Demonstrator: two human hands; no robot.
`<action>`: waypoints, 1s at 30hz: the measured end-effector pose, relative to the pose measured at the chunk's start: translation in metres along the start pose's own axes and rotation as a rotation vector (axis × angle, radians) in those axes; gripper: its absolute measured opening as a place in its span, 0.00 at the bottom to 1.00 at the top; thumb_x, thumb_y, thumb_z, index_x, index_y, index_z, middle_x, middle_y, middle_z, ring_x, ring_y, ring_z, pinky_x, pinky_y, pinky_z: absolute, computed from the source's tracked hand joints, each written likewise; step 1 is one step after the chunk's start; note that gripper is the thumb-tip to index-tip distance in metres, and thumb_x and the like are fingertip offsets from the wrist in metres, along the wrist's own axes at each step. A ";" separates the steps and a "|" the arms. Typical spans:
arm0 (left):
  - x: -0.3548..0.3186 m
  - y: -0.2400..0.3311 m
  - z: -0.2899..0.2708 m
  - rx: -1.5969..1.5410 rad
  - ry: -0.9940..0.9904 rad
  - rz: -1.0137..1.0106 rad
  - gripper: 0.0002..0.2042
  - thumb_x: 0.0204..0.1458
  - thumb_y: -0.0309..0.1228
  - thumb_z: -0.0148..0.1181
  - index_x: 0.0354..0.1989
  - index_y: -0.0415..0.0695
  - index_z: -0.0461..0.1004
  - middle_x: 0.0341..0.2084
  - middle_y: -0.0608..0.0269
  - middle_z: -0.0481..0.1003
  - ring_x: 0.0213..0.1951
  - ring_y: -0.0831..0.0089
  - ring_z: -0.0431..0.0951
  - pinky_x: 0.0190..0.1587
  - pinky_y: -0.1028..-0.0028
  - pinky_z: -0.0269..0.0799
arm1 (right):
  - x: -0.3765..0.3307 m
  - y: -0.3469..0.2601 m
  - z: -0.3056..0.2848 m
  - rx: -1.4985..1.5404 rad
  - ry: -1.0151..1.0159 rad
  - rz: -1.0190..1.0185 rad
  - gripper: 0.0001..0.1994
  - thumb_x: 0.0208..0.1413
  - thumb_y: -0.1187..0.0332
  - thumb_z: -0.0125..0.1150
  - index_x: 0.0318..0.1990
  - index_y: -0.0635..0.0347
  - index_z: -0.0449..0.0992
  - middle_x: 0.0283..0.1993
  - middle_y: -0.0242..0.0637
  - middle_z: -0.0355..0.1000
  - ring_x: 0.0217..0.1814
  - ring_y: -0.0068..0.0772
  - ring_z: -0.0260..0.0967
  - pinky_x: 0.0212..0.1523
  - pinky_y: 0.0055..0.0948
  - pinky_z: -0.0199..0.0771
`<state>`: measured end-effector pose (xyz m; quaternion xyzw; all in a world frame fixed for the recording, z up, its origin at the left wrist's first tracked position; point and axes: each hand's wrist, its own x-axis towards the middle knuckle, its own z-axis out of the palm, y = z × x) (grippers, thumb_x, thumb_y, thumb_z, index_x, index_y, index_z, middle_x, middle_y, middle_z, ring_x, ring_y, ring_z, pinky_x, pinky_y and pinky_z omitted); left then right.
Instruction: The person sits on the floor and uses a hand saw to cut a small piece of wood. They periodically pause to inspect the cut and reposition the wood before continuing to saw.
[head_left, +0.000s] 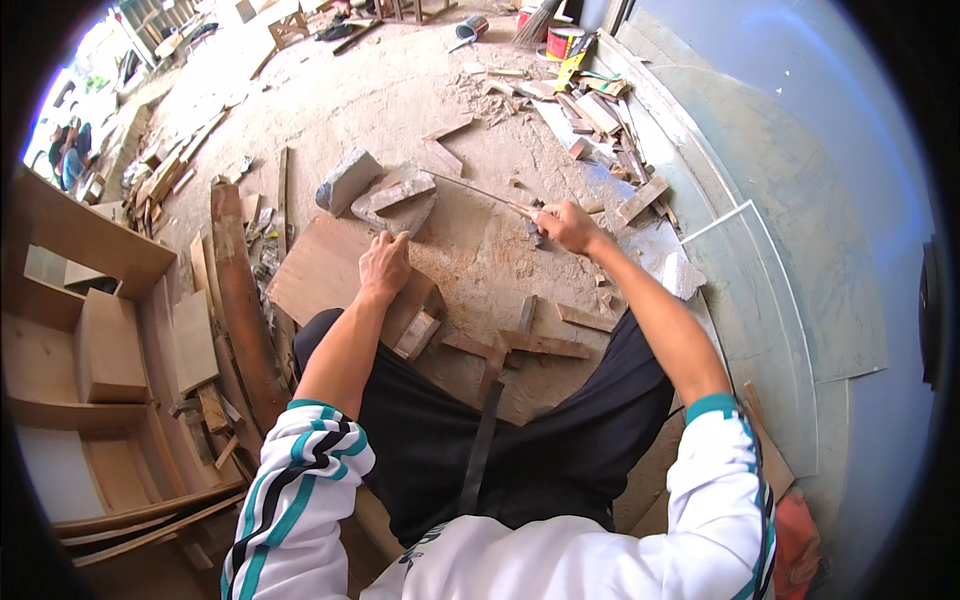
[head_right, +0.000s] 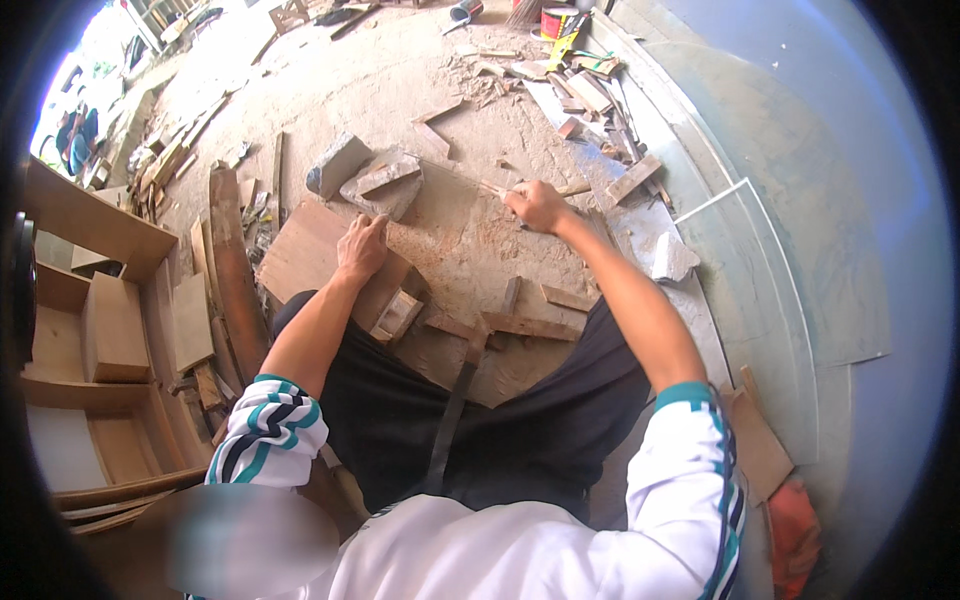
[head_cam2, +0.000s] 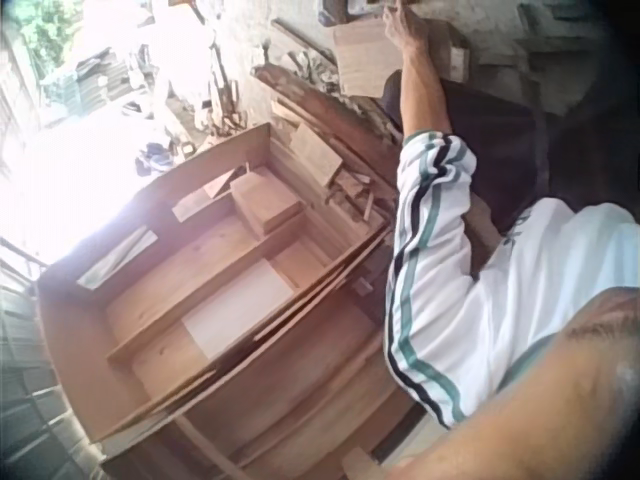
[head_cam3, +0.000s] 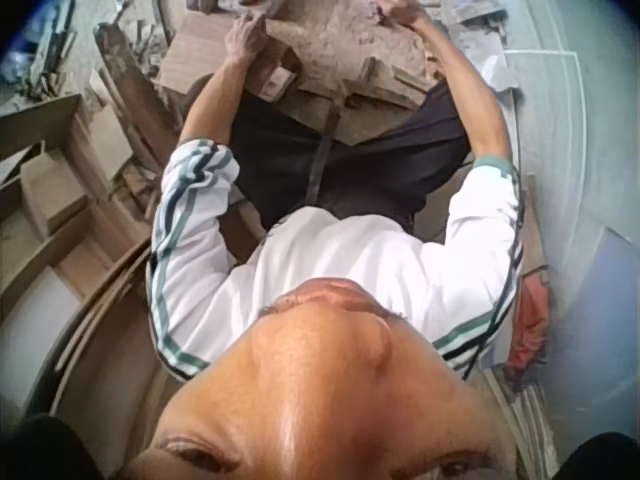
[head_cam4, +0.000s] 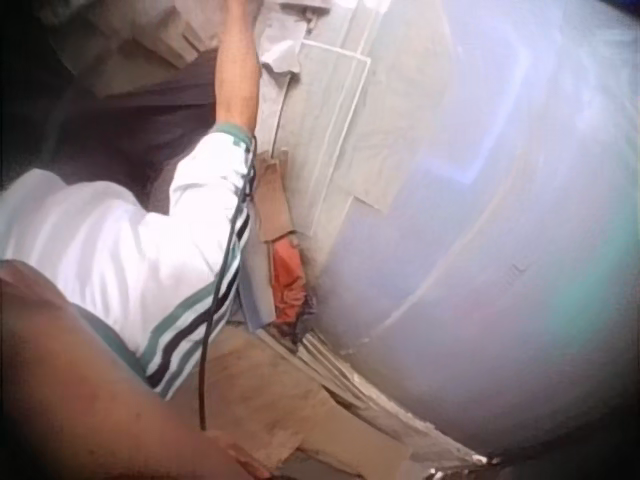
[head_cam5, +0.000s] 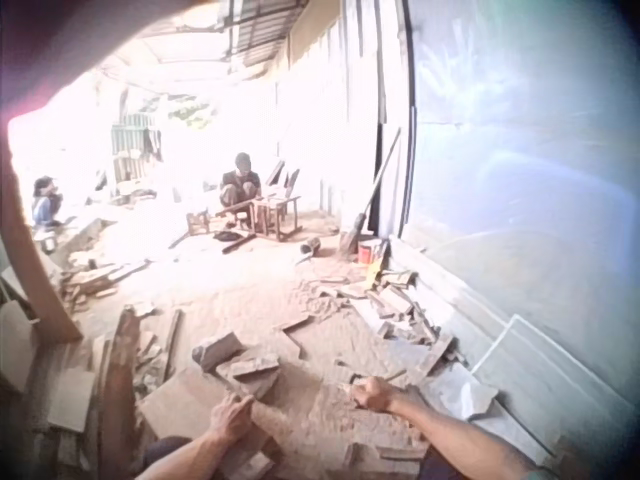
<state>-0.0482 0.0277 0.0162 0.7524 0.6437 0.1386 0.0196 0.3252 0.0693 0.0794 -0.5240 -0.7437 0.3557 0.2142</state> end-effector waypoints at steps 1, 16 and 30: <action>-0.001 0.001 -0.001 -0.017 0.010 -0.008 0.11 0.62 0.36 0.51 0.49 0.55 0.77 0.43 0.54 0.75 0.49 0.55 0.77 0.45 0.57 0.77 | 0.004 0.001 -0.006 -0.055 0.015 -0.040 0.22 0.58 0.52 0.55 0.24 0.65 0.74 0.18 0.48 0.69 0.21 0.40 0.67 0.26 0.42 0.64; -0.025 0.004 -0.025 -0.129 -0.038 -0.067 0.23 0.57 0.43 0.62 0.56 0.44 0.70 0.53 0.47 0.72 0.56 0.50 0.74 0.55 0.54 0.72 | -0.101 -0.057 0.052 0.253 0.117 0.018 0.19 0.62 0.57 0.56 0.26 0.66 0.75 0.17 0.38 0.68 0.21 0.27 0.65 0.23 0.35 0.61; -0.021 0.014 -0.022 0.056 -0.128 -0.172 0.22 0.56 0.46 0.58 0.46 0.38 0.70 0.41 0.46 0.77 0.47 0.49 0.80 0.48 0.54 0.76 | -0.118 -0.091 0.123 0.244 0.028 -0.005 0.19 0.64 0.57 0.54 0.27 0.64 0.70 0.25 0.58 0.72 0.32 0.64 0.73 0.31 0.52 0.68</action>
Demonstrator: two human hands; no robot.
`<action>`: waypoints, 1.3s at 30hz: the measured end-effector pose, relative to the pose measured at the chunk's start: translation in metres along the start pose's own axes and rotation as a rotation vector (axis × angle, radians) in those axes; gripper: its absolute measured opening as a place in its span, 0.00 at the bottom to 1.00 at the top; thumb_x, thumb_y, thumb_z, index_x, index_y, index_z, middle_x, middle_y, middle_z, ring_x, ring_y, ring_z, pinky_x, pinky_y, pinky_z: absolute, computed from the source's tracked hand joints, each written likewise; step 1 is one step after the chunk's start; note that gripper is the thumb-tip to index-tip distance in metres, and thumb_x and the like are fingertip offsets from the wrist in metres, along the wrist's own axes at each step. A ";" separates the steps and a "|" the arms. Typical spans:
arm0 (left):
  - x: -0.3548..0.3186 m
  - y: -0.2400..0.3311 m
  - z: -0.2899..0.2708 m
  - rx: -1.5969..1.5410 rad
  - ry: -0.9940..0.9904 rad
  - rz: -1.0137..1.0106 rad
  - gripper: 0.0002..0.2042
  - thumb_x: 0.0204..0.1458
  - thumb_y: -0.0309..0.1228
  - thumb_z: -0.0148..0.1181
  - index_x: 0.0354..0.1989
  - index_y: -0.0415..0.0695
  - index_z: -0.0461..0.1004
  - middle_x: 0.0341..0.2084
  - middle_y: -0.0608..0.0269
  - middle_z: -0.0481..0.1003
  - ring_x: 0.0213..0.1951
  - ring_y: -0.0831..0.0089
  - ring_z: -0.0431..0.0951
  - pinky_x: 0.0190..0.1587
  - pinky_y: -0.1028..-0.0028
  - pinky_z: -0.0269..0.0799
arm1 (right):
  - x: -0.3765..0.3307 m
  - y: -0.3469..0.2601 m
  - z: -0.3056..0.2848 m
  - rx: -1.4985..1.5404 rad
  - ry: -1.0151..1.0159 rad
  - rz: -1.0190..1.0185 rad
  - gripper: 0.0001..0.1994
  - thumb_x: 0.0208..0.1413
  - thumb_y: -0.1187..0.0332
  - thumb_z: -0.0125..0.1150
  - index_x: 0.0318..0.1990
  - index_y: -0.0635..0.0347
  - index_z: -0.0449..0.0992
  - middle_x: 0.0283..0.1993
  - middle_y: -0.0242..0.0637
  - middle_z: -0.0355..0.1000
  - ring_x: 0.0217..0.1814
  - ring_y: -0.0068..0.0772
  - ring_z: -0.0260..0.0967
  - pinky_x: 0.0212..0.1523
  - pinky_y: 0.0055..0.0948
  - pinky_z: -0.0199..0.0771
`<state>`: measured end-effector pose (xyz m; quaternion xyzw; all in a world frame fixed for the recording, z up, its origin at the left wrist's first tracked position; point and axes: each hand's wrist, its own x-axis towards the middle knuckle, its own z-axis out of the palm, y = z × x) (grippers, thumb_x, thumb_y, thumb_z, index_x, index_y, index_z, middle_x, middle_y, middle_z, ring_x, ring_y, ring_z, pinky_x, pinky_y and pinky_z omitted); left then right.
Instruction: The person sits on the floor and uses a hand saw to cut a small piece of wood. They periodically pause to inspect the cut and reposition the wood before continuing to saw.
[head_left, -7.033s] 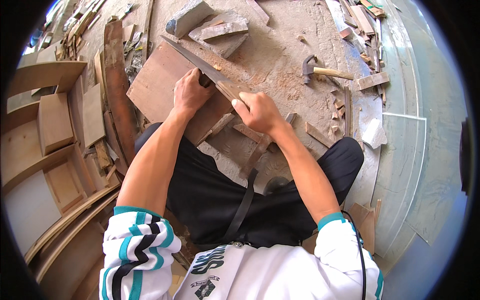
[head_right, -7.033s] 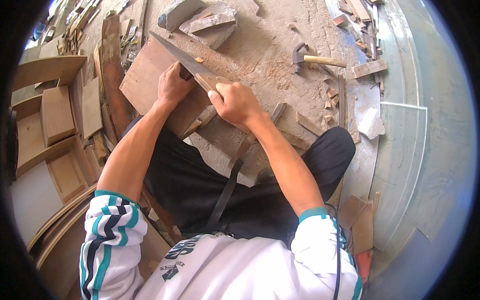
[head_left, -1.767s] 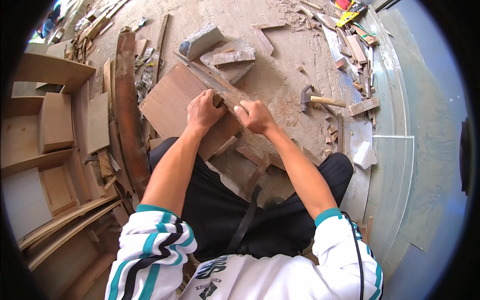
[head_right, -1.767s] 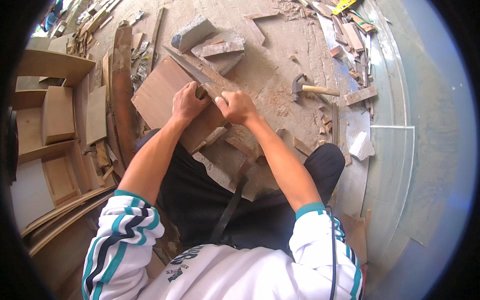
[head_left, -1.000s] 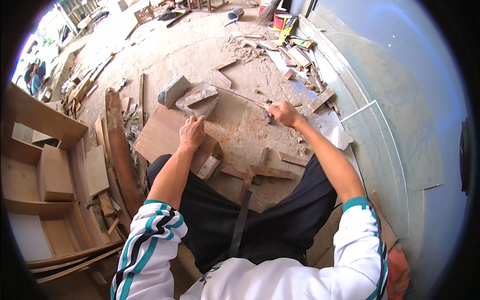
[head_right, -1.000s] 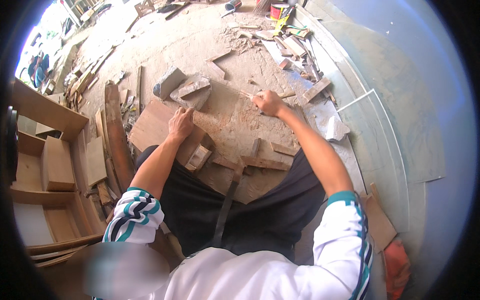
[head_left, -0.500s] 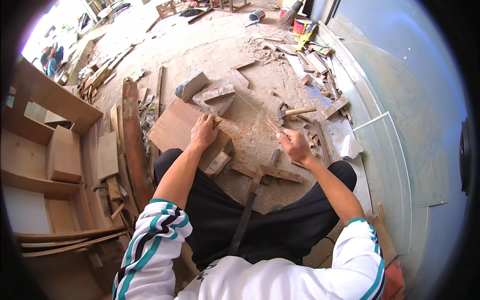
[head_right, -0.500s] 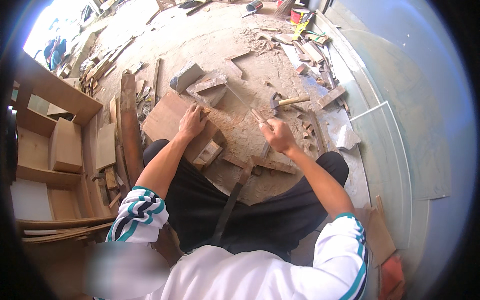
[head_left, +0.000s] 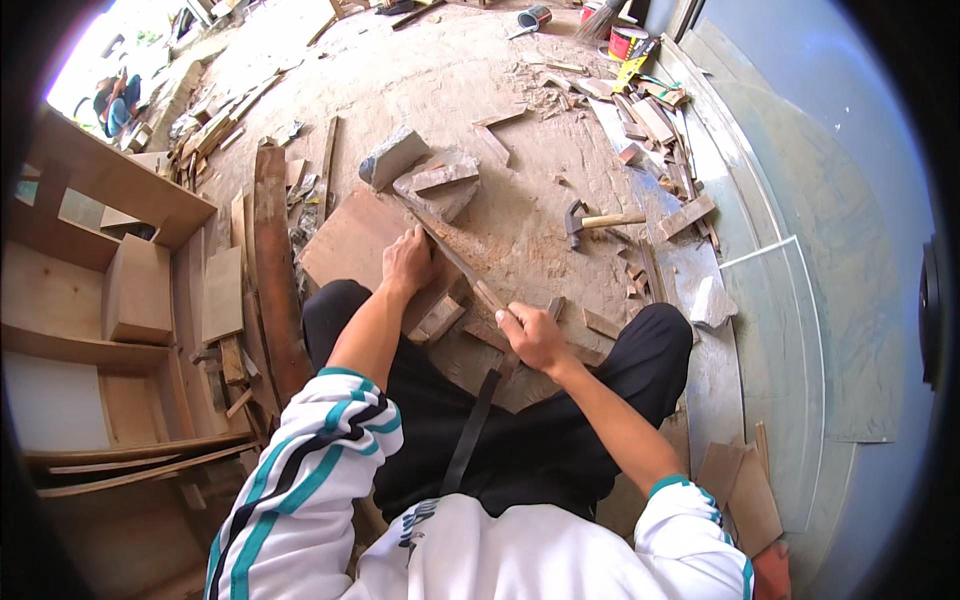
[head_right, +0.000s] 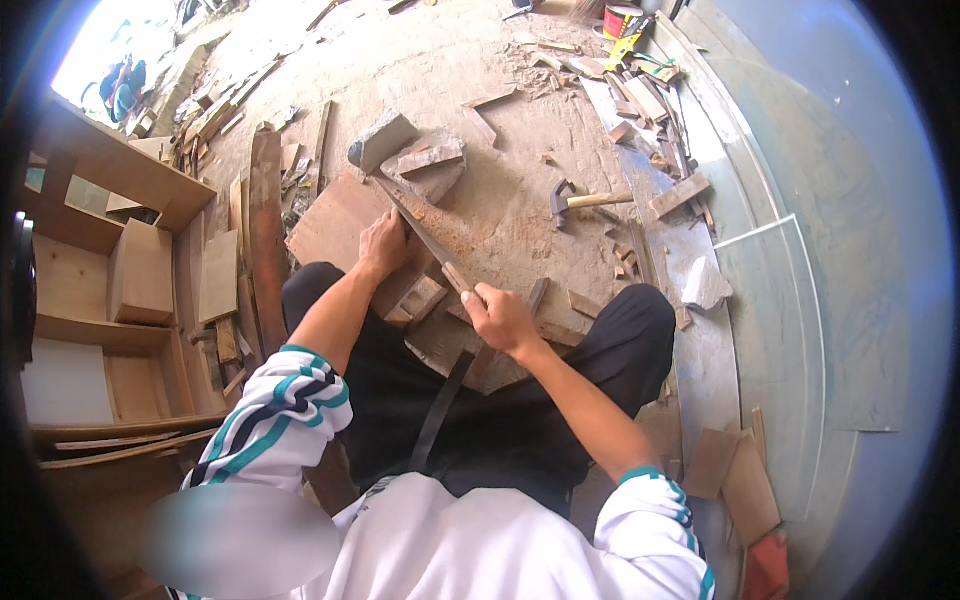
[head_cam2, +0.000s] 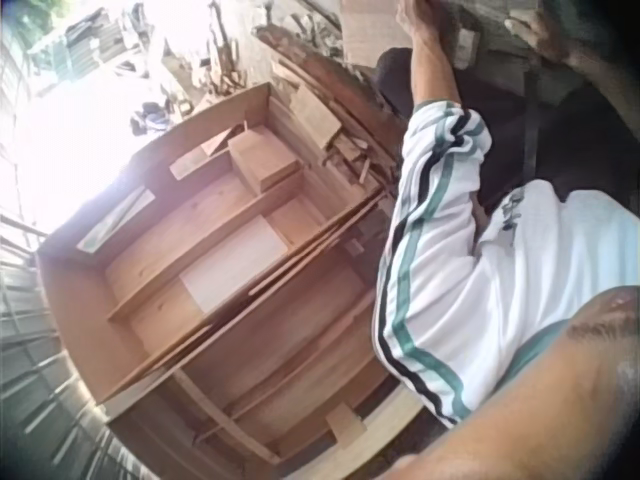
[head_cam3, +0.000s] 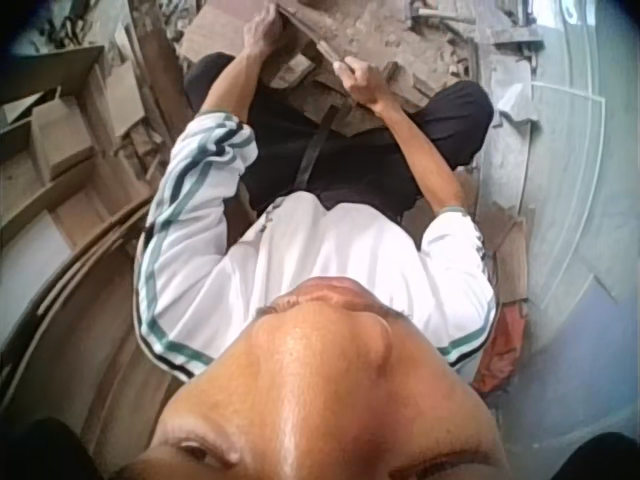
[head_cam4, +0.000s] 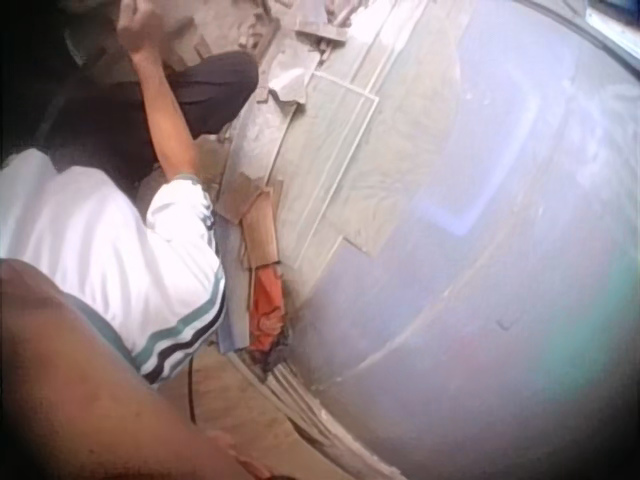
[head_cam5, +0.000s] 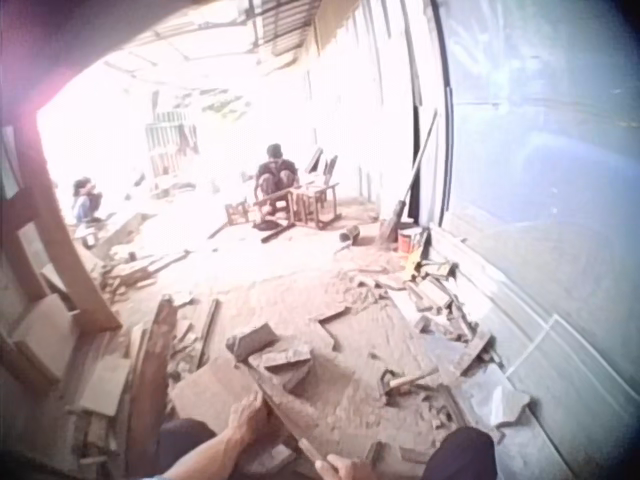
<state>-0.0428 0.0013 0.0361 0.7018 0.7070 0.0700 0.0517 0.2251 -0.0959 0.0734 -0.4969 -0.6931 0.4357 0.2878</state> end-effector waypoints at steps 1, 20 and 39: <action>0.001 -0.002 0.001 -0.011 0.024 0.008 0.21 0.55 0.46 0.58 0.45 0.38 0.70 0.40 0.47 0.78 0.45 0.49 0.80 0.47 0.54 0.77 | 0.001 0.004 0.004 0.014 -0.016 0.009 0.20 0.65 0.56 0.53 0.28 0.64 0.71 0.25 0.58 0.71 0.31 0.63 0.72 0.31 0.50 0.67; 0.010 -0.005 0.005 -0.067 -0.034 0.028 0.16 0.55 0.41 0.59 0.42 0.40 0.69 0.36 0.49 0.77 0.41 0.51 0.80 0.42 0.53 0.76 | 0.068 0.015 0.013 0.099 -0.091 0.010 0.21 0.64 0.58 0.56 0.22 0.64 0.69 0.19 0.55 0.68 0.23 0.62 0.69 0.24 0.47 0.65; 0.012 -0.006 0.006 -0.099 -0.012 0.046 0.16 0.54 0.41 0.63 0.38 0.41 0.70 0.37 0.54 0.75 0.44 0.54 0.79 0.41 0.56 0.76 | 0.100 0.044 0.028 0.176 -0.112 -0.063 0.20 0.65 0.60 0.56 0.23 0.64 0.67 0.21 0.57 0.66 0.22 0.61 0.66 0.23 0.45 0.62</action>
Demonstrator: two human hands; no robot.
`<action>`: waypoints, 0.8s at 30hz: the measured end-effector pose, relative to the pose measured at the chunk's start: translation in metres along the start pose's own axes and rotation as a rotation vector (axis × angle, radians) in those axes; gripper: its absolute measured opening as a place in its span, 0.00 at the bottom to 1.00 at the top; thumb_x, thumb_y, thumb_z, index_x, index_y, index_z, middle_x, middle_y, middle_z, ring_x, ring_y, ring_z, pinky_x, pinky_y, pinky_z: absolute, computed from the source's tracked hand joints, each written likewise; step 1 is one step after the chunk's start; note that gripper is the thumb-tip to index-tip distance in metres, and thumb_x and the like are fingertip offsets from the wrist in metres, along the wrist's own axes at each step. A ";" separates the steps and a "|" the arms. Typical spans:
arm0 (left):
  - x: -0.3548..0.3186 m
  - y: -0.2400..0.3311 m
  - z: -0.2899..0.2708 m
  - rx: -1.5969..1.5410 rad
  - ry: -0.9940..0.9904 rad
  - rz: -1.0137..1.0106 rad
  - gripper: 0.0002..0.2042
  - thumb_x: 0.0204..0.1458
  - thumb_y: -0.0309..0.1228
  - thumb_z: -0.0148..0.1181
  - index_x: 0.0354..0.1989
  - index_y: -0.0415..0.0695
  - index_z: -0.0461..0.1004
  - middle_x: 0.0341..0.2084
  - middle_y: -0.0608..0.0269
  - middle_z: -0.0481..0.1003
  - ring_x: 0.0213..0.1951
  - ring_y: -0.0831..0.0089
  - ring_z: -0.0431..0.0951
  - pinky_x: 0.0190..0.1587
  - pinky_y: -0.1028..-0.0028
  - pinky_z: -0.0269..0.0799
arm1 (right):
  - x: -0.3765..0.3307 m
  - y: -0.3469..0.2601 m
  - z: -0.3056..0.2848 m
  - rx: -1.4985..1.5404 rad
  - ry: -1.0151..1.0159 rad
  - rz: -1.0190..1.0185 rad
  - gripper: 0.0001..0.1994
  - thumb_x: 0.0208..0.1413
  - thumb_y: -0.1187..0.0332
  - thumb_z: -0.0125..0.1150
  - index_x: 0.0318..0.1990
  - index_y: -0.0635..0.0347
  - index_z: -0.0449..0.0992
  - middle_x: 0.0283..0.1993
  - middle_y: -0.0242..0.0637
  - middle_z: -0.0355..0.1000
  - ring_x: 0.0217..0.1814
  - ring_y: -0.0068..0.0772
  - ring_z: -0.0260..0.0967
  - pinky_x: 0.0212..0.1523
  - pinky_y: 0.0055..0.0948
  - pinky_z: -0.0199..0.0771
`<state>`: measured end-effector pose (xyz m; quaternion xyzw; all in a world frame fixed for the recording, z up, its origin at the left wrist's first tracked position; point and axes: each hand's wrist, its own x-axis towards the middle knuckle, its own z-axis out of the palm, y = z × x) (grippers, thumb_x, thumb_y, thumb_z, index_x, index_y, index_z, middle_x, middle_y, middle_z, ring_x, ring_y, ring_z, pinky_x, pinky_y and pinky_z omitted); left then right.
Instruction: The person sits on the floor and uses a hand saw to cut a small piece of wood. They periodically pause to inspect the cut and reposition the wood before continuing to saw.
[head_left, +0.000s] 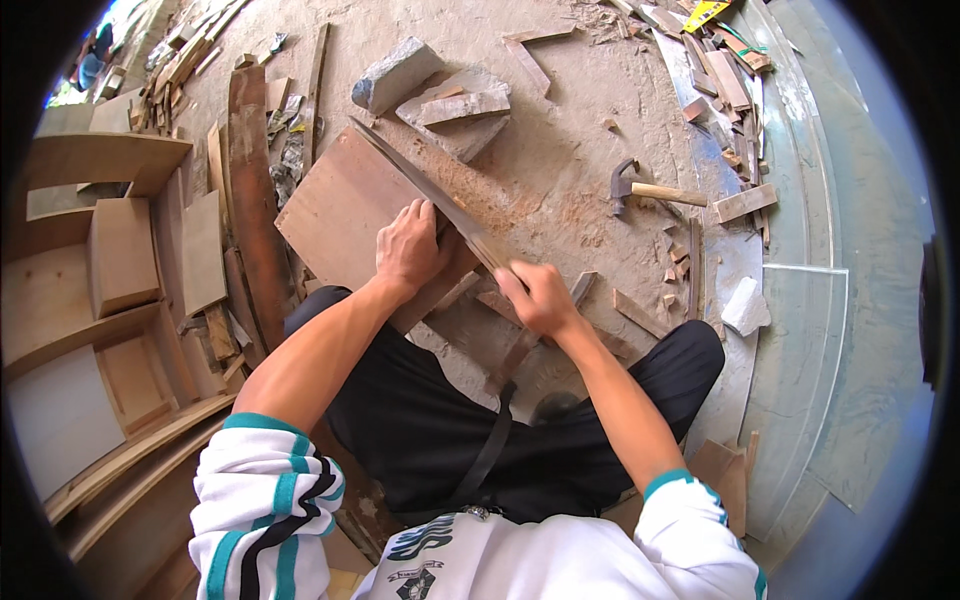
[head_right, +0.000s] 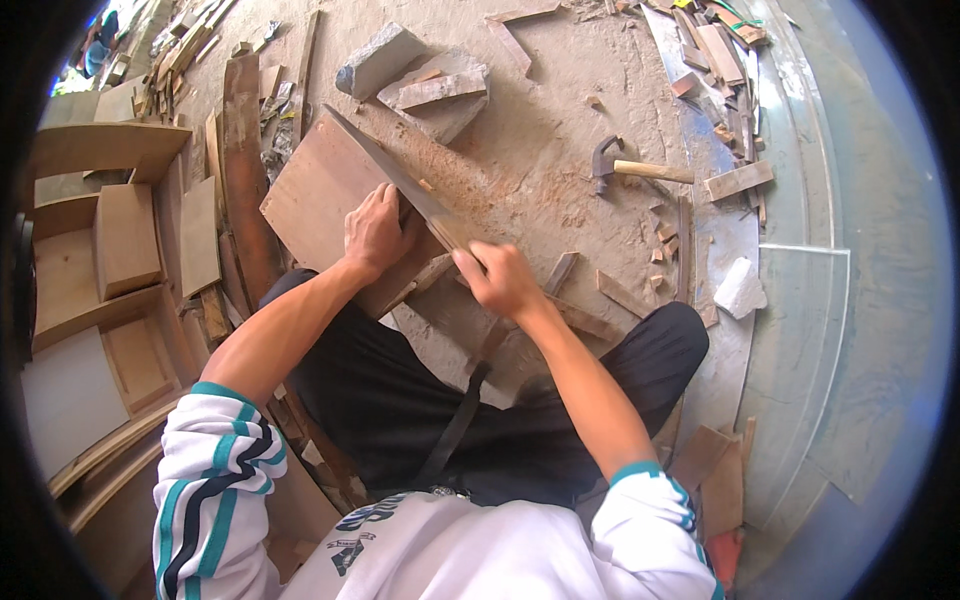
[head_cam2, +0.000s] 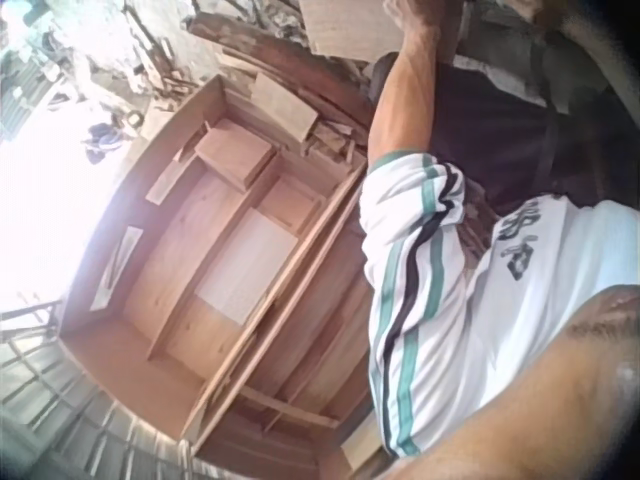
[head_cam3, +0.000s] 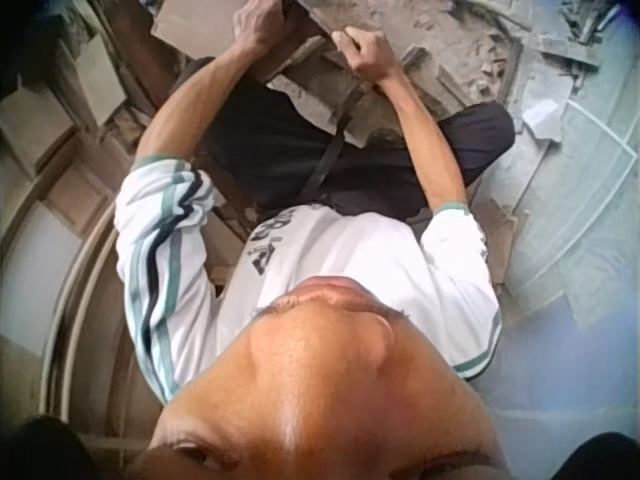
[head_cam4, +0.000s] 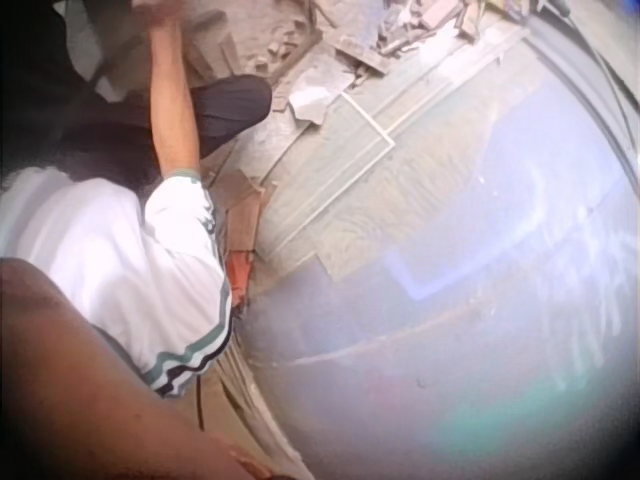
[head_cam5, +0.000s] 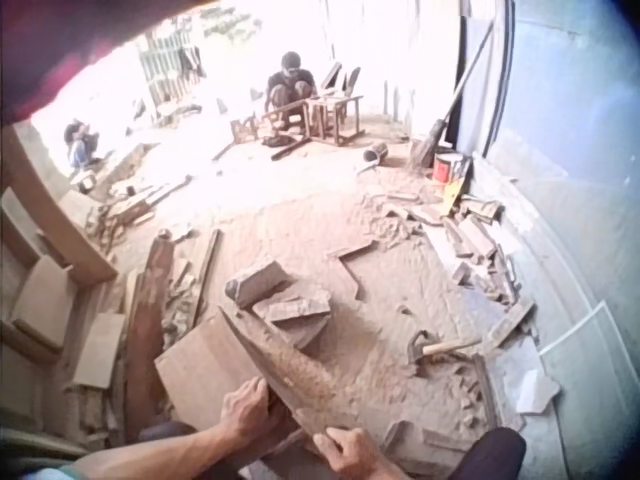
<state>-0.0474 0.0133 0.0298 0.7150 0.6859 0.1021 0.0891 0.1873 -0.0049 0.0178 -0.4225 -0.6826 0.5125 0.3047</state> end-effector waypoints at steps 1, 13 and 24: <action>-0.001 -0.001 0.001 -0.019 0.032 0.005 0.16 0.54 0.41 0.63 0.38 0.41 0.70 0.36 0.54 0.75 0.43 0.54 0.79 0.40 0.56 0.76 | -0.025 -0.002 -0.010 -0.023 -0.028 0.032 0.20 0.64 0.61 0.56 0.23 0.64 0.68 0.20 0.56 0.66 0.22 0.59 0.66 0.23 0.44 0.63; -0.001 0.001 0.002 -0.004 0.021 0.017 0.13 0.53 0.38 0.62 0.39 0.42 0.71 0.38 0.54 0.76 0.42 0.53 0.79 0.39 0.56 0.76 | 0.020 0.003 0.004 -0.005 -0.030 -0.003 0.21 0.65 0.61 0.56 0.23 0.66 0.66 0.20 0.55 0.65 0.21 0.56 0.65 0.24 0.43 0.63; -0.001 -0.004 -0.003 -0.007 0.004 0.005 0.14 0.55 0.38 0.62 0.40 0.42 0.71 0.37 0.54 0.76 0.43 0.54 0.79 0.40 0.55 0.76 | 0.015 -0.001 -0.001 -0.007 -0.091 0.037 0.21 0.65 0.61 0.56 0.22 0.67 0.66 0.19 0.56 0.62 0.18 0.53 0.63 0.23 0.43 0.61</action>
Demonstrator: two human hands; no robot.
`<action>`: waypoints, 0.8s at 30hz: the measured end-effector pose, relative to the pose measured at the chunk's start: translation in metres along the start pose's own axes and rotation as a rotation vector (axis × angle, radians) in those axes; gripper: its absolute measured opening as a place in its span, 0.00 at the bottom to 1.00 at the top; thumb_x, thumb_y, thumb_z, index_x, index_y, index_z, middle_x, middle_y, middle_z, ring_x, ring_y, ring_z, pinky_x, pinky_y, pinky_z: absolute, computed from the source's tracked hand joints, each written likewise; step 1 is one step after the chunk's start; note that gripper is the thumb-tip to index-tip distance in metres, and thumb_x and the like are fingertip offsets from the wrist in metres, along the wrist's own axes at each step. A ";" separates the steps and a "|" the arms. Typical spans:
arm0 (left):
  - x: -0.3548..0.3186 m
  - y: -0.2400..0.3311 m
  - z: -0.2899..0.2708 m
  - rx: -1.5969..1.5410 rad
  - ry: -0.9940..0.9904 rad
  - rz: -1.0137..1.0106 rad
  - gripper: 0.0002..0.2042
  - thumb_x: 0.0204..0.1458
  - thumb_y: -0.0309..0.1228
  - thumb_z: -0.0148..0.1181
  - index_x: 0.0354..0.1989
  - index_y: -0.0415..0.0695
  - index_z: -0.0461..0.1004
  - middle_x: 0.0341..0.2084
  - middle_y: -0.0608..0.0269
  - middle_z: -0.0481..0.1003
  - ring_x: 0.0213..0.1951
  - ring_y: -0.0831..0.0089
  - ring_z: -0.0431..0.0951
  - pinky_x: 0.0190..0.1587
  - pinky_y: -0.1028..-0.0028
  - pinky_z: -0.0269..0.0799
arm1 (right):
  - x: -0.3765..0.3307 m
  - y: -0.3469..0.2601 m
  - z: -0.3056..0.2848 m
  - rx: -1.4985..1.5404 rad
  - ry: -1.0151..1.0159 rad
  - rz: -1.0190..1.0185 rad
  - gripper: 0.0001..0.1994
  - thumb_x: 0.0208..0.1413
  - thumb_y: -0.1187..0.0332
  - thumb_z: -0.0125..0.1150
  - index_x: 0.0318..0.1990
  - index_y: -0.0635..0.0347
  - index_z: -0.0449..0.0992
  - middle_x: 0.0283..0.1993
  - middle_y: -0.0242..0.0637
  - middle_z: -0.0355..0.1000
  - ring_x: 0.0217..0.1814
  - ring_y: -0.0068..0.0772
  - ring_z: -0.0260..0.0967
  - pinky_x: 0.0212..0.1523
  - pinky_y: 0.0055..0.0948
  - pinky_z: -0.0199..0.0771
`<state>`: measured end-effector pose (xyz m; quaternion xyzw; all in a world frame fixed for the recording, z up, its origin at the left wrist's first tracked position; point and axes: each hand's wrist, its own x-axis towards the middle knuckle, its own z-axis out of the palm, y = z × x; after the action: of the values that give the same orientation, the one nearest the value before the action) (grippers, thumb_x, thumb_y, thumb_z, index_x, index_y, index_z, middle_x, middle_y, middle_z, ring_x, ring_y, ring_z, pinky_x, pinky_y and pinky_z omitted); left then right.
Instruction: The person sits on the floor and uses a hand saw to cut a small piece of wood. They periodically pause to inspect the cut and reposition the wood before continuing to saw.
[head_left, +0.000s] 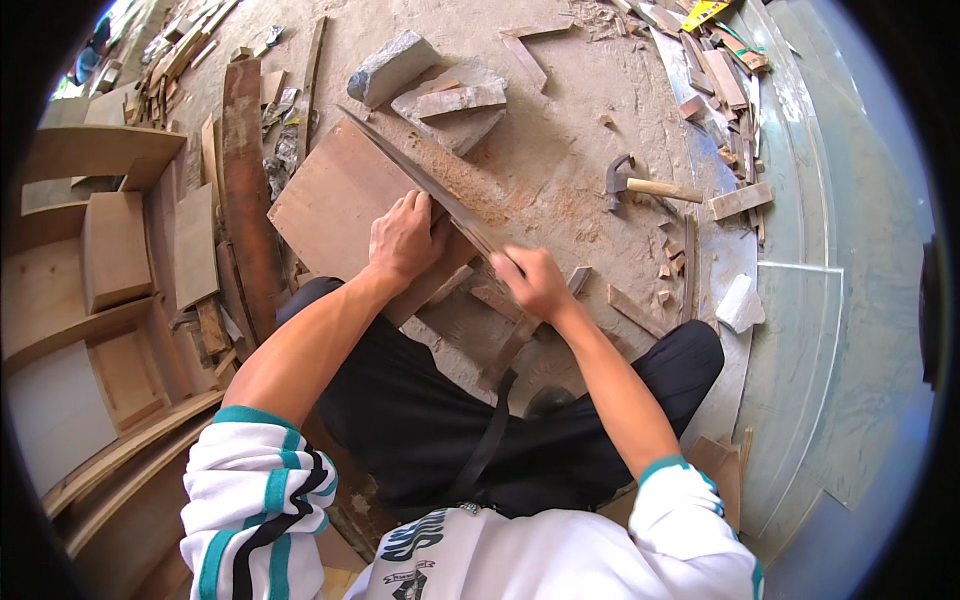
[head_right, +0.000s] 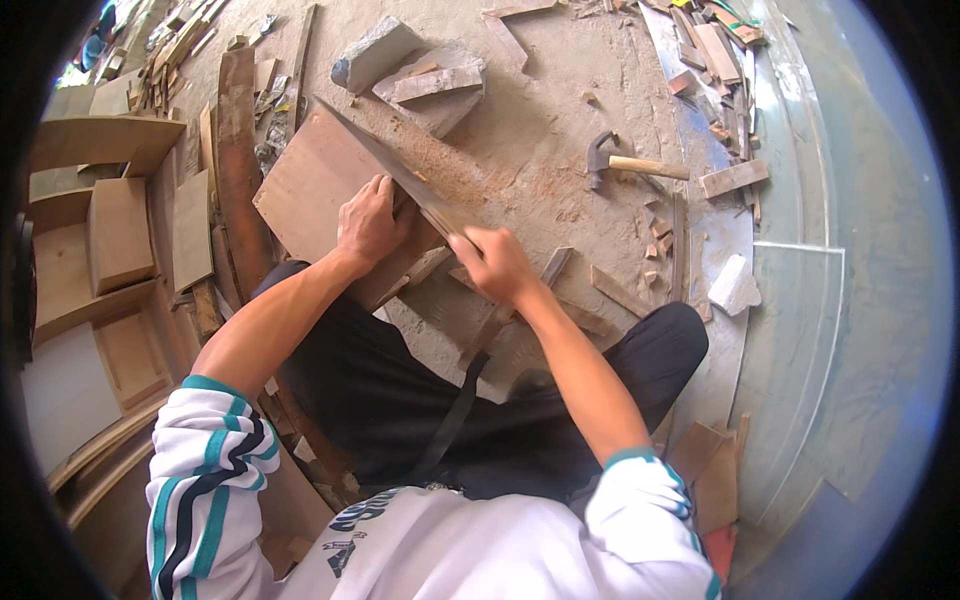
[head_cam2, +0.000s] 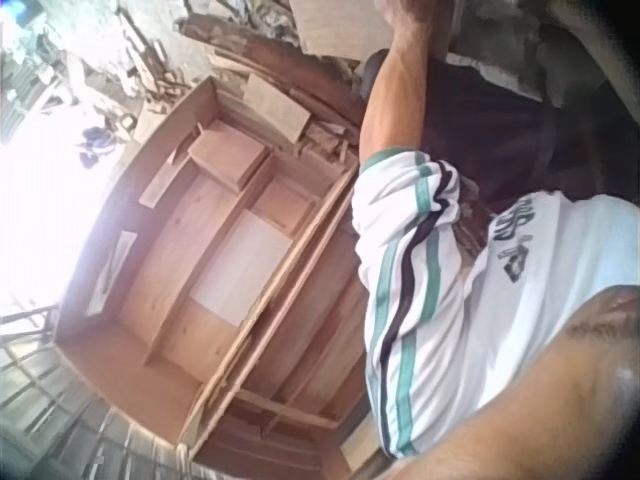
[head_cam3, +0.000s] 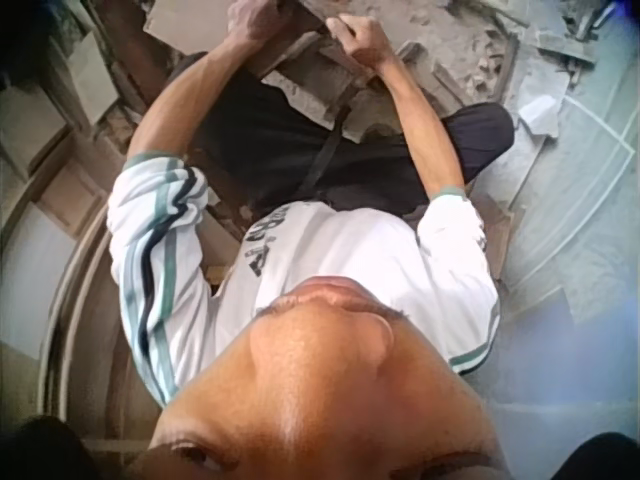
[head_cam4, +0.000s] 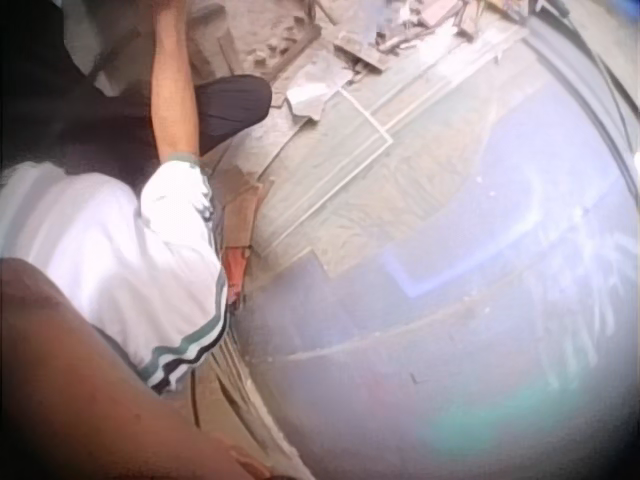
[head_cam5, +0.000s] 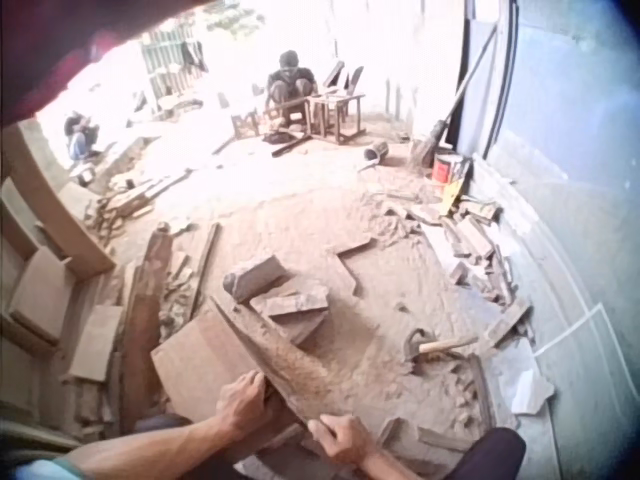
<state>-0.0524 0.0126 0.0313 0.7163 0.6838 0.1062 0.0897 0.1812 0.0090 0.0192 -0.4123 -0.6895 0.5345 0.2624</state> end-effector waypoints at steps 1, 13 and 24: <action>0.004 -0.001 -0.001 0.000 0.001 0.015 0.14 0.55 0.38 0.62 0.40 0.42 0.71 0.37 0.54 0.76 0.43 0.54 0.79 0.40 0.55 0.76 | 0.001 0.002 -0.002 0.009 0.025 -0.006 0.21 0.65 0.61 0.56 0.22 0.67 0.66 0.19 0.56 0.62 0.19 0.53 0.63 0.23 0.43 0.61; -0.001 0.000 -0.003 -0.044 0.017 0.005 0.13 0.56 0.38 0.61 0.39 0.41 0.70 0.37 0.54 0.76 0.43 0.53 0.79 0.41 0.55 0.76 | -0.020 -0.003 -0.009 -0.036 0.006 -0.034 0.20 0.65 0.60 0.55 0.24 0.66 0.69 0.21 0.57 0.66 0.21 0.58 0.67 0.25 0.45 0.64; -0.001 0.003 -0.004 -0.037 -0.020 -0.046 0.13 0.54 0.37 0.62 0.40 0.41 0.71 0.37 0.53 0.76 0.43 0.52 0.79 0.42 0.55 0.75 | -0.111 -0.003 -0.031 -0.027 0.004 0.036 0.19 0.64 0.63 0.56 0.23 0.65 0.68 0.20 0.56 0.66 0.22 0.57 0.70 0.24 0.45 0.64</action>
<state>-0.0510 0.0111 0.0353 0.6996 0.6972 0.1096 0.1119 0.2637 -0.0692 0.0398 -0.4293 -0.6886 0.5290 0.2484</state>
